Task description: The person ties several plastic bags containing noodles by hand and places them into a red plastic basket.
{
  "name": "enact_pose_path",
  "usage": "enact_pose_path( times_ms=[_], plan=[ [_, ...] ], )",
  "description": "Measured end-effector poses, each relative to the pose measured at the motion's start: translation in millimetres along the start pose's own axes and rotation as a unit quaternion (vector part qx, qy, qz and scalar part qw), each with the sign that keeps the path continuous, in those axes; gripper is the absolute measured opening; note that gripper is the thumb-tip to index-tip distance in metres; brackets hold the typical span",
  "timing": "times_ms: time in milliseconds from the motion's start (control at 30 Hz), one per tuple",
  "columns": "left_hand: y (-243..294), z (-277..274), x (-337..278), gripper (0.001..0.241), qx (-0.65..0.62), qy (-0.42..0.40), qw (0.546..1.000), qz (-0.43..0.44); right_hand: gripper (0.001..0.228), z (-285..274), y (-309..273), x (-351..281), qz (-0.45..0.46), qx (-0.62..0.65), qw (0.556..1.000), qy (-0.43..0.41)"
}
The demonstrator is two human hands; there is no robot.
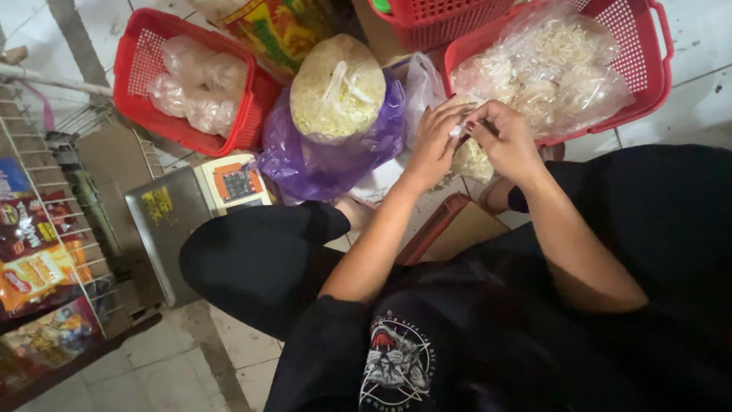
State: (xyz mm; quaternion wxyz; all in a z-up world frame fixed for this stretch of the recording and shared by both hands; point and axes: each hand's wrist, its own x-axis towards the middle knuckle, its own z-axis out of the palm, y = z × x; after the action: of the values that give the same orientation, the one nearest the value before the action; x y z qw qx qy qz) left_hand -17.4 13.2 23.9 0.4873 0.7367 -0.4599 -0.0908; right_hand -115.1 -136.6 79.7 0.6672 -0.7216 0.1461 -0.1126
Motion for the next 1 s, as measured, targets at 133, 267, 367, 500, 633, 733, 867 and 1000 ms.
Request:
enact_pose_path(
  times_ms=[133, 267, 367, 500, 633, 733, 867, 1000],
  plan=[
    [3, -5, -6, 0.027, -0.002, 0.006, 1.0, -0.018, 0.004, 0, -20, -7, -0.056, -0.092, 0.994, -0.009],
    [25, -24, -7, 0.031, 0.011, -0.027, 0.999, -0.031, 0.006, 0, -24, -9, -0.106, -0.145, 0.984, 0.011],
    [31, -30, -6, 0.013, 0.104, -0.075, 0.992, -0.019, 0.006, -7, -13, -2, -0.056, -0.062, 0.992, 0.099],
    [25, -27, -11, 0.011, 0.069, -0.057, 0.996, -0.026, 0.01, -25, -12, 0, -0.088, -0.023, 0.989, 0.119],
    [11, -20, -16, 0.01, 0.012, -0.011, 0.999, -0.032, 0.022, -17, -32, -1, -0.077, -0.016, 0.992, 0.099],
    [2, -12, -13, 0.015, -0.048, 0.058, 0.997, -0.022, 0.054, -10, -43, 4, -0.081, 0.092, 0.991, 0.06],
    [2, -12, -4, 0.008, -0.085, 0.078, 0.988, -0.104, 0.052, -1, -31, 3, -0.068, 0.0, 0.997, -0.026],
    [10, -13, 0, 0.011, -0.147, 0.066, 0.975, -0.151, 0.03, 2, -24, -6, -0.068, -0.169, 0.982, -0.048]
  ],
)
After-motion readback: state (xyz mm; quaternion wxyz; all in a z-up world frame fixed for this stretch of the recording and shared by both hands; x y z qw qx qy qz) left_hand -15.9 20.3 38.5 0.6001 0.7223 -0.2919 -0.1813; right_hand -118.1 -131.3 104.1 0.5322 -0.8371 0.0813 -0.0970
